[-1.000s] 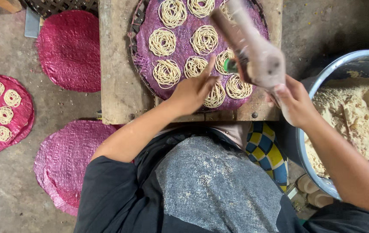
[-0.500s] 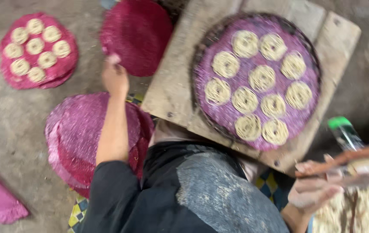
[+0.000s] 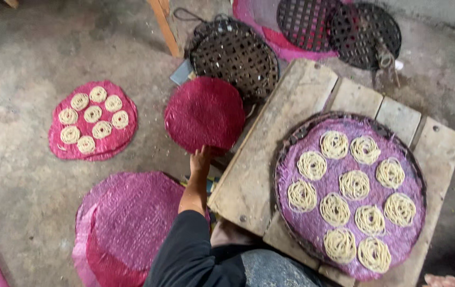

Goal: The person sits at a low table and uses a wooden dough press to extrude dough into noodle nests. They load dough from a bucket into the press, squeeze the handles to extrude noodles onto a round tray, cut the strands, and place finished nests onto trays on the floor.

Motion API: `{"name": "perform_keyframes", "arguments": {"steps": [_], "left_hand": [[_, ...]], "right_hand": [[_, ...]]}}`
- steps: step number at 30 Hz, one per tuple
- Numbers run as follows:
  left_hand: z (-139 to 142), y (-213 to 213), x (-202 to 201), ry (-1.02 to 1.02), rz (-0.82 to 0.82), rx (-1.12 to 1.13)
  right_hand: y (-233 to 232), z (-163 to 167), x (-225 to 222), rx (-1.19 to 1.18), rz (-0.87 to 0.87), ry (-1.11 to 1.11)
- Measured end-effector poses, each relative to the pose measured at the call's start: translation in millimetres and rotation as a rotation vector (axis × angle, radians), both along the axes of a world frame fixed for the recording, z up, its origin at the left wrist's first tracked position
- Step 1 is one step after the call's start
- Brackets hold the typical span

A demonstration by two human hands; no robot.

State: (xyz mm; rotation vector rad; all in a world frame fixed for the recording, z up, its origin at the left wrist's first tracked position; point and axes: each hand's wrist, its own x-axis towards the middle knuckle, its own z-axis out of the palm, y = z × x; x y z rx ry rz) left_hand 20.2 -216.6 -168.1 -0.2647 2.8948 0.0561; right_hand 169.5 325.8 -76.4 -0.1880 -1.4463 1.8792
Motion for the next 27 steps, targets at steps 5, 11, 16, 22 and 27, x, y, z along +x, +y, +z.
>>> {"name": "perform_keyframes", "arguments": {"steps": [5,11,16,22,27], "left_hand": [[0,-8,-3,-0.044,-0.122,-0.142],[39,-19,-49,0.472,0.111,0.269],[118,23,-81,0.859,-0.282,0.346],[219,163,-26,0.868,-0.651,0.756],[221,266,42,0.667,-0.909,0.666]], "right_hand": [[1,2,-8,-0.012,-0.013,0.014],[13,4,7,-0.016,-0.012,0.039],[18,14,46,-0.042,0.0,0.046],[13,35,88,-0.096,0.076,-0.009],[25,52,117,-0.006,0.012,-0.019]]}}
